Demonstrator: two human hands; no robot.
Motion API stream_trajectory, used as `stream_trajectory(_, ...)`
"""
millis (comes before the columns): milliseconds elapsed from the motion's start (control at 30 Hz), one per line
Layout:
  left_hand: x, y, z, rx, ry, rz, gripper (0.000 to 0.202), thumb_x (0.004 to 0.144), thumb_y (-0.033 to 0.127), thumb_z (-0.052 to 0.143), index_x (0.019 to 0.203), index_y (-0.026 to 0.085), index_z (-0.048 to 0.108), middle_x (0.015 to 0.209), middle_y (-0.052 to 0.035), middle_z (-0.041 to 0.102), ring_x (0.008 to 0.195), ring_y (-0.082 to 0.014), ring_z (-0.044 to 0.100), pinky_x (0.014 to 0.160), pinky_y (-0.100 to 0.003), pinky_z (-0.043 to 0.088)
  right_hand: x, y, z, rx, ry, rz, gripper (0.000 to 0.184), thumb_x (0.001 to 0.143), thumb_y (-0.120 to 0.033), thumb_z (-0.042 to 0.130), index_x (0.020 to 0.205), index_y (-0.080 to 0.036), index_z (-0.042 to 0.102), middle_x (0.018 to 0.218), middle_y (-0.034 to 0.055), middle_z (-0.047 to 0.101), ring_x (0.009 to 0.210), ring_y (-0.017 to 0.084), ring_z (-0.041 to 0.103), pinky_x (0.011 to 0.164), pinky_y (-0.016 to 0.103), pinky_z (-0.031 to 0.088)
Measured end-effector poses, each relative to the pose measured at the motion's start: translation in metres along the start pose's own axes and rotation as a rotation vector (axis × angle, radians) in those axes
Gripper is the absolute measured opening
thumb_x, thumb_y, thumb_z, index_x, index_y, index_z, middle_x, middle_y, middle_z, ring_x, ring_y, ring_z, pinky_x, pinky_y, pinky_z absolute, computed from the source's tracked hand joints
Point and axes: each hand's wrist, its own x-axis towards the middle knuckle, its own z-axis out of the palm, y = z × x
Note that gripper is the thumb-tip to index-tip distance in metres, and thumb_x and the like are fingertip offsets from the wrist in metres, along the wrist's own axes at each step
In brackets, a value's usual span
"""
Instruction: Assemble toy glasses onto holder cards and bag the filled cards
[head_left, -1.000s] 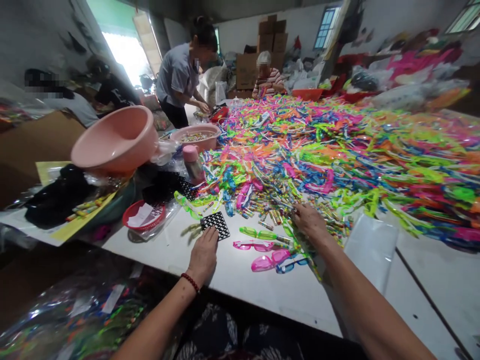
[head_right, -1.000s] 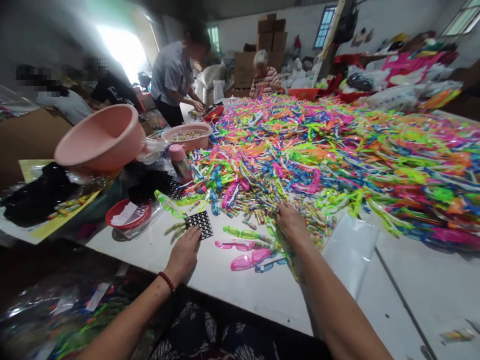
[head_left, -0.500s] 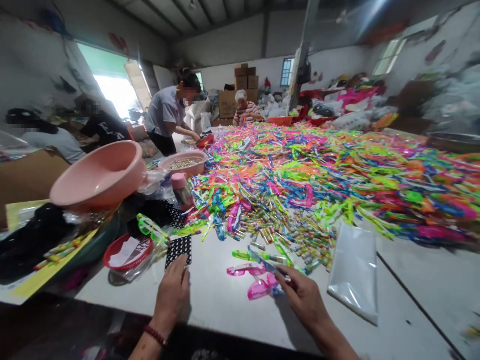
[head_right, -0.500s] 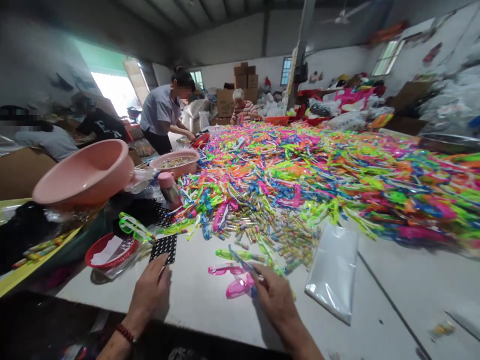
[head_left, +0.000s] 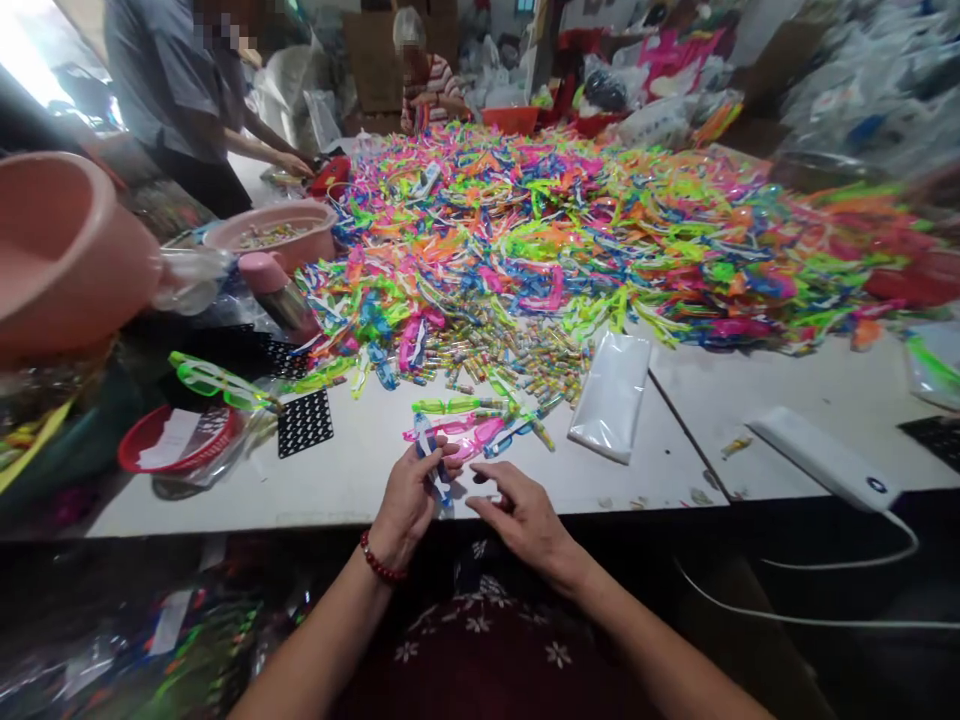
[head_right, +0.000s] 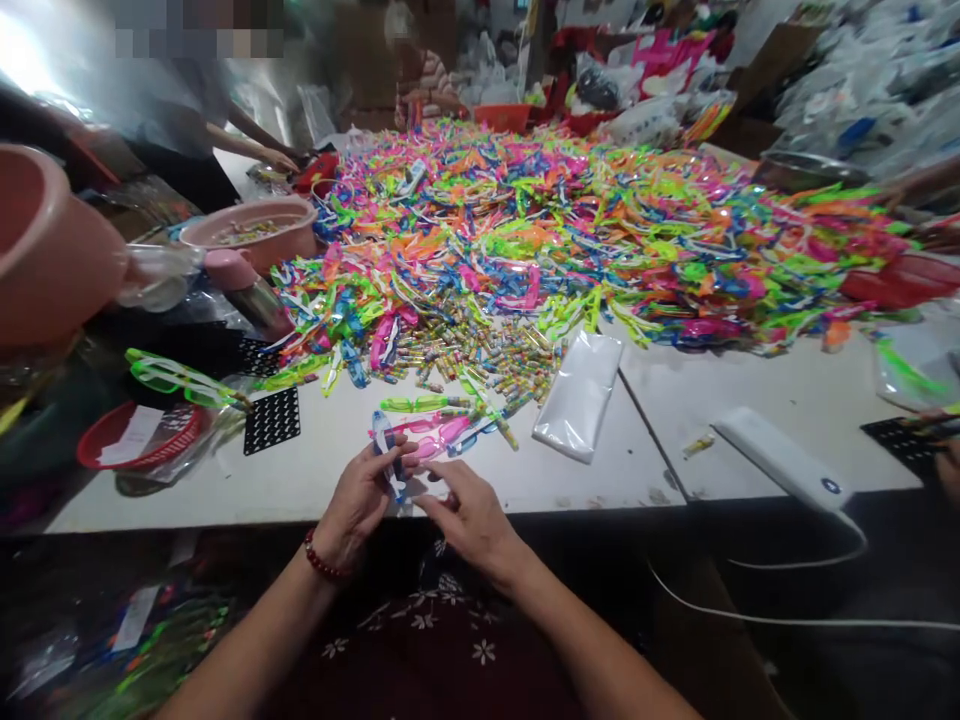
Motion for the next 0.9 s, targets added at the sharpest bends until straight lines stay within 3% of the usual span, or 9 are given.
stream_trajectory(100,-0.007,-0.001,-0.005,0.081,-0.112,-0.027,0.049,0.074,0.038,0.082,0.109,0.018,0.054,0.081,-0.001,0.063,0.057,-0.0105,0.058,0.052,-0.018,0.046,0.001,0.0,-0.011,0.215,-0.017,0.243,0.04,0.095,-0.045,0.052,0.127,-0.021,0.052,0.103,0.0056,0.063,0.068,0.011,0.056,0.062,0.026,0.051)
stream_trajectory(167,-0.012,-0.003,-0.005,0.114,-0.16,-0.039,0.044,0.081,0.046,0.075,0.108,0.02,0.052,0.075,0.0013,0.06,0.052,-0.0099,0.056,0.049,-0.017,0.045,0.005,0.0,-0.017,0.291,-0.033,0.308,0.039,0.097,-0.048,0.046,0.123,-0.021,0.053,0.102,0.0051,0.063,0.07,0.011,0.056,0.066,0.027,0.051)
stream_trajectory(333,-0.019,-0.003,-0.006,0.269,-0.249,-0.121,0.044,0.079,0.044,0.079,0.098,0.011,0.058,0.086,-0.0078,0.065,0.068,-0.0125,0.064,0.066,-0.019,0.053,0.013,0.001,-0.027,0.26,-0.058,0.232,0.038,0.096,-0.047,0.048,0.119,-0.023,0.064,0.106,0.0056,0.063,0.089,0.016,0.06,0.082,0.031,0.05)
stream_trajectory(433,-0.022,0.002,-0.008,0.325,-0.37,-0.158,0.055,0.076,0.042,0.081,0.113,0.012,0.055,0.095,-0.0109,0.066,0.062,-0.0122,0.064,0.058,-0.018,0.052,0.013,0.002,-0.031,0.32,-0.054,0.211,0.037,0.092,-0.045,0.058,0.121,-0.023,0.065,0.11,0.0052,0.066,0.101,0.018,0.06,0.091,0.032,0.048)
stream_trajectory(533,-0.025,0.005,-0.008,0.369,-0.447,-0.193,0.059,0.08,0.045,0.077,0.123,0.017,0.048,0.093,-0.0088,0.066,0.054,-0.0133,0.062,0.047,-0.019,0.048,0.011,0.004,-0.035,0.398,-0.05,0.229,0.031,0.089,-0.043,0.064,0.112,-0.022,0.068,0.104,0.0035,0.069,0.098,0.017,0.062,0.093,0.033,0.049)
stream_trajectory(667,-0.031,0.006,-0.005,0.403,-0.474,-0.27,0.047,0.084,0.048,0.071,0.111,0.017,0.048,0.082,-0.0068,0.066,0.052,-0.014,0.063,0.047,-0.019,0.049,0.01,0.004,-0.04,0.374,-0.054,0.209,0.026,0.087,-0.04,0.068,0.103,-0.021,0.073,0.103,0.0041,0.069,0.098,0.017,0.062,0.092,0.032,0.048)
stream_trajectory(900,-0.034,0.012,-0.002,0.461,-0.557,-0.285,0.04,0.088,0.048,0.067,0.104,0.014,0.052,0.093,-0.0131,0.068,0.053,-0.0129,0.064,0.048,-0.018,0.049,0.007,0.01,-0.043,0.423,-0.121,0.237,0.027,0.084,-0.041,0.07,0.101,-0.021,0.075,0.101,0.0044,0.069,0.096,0.017,0.063,0.09,0.032,0.049)
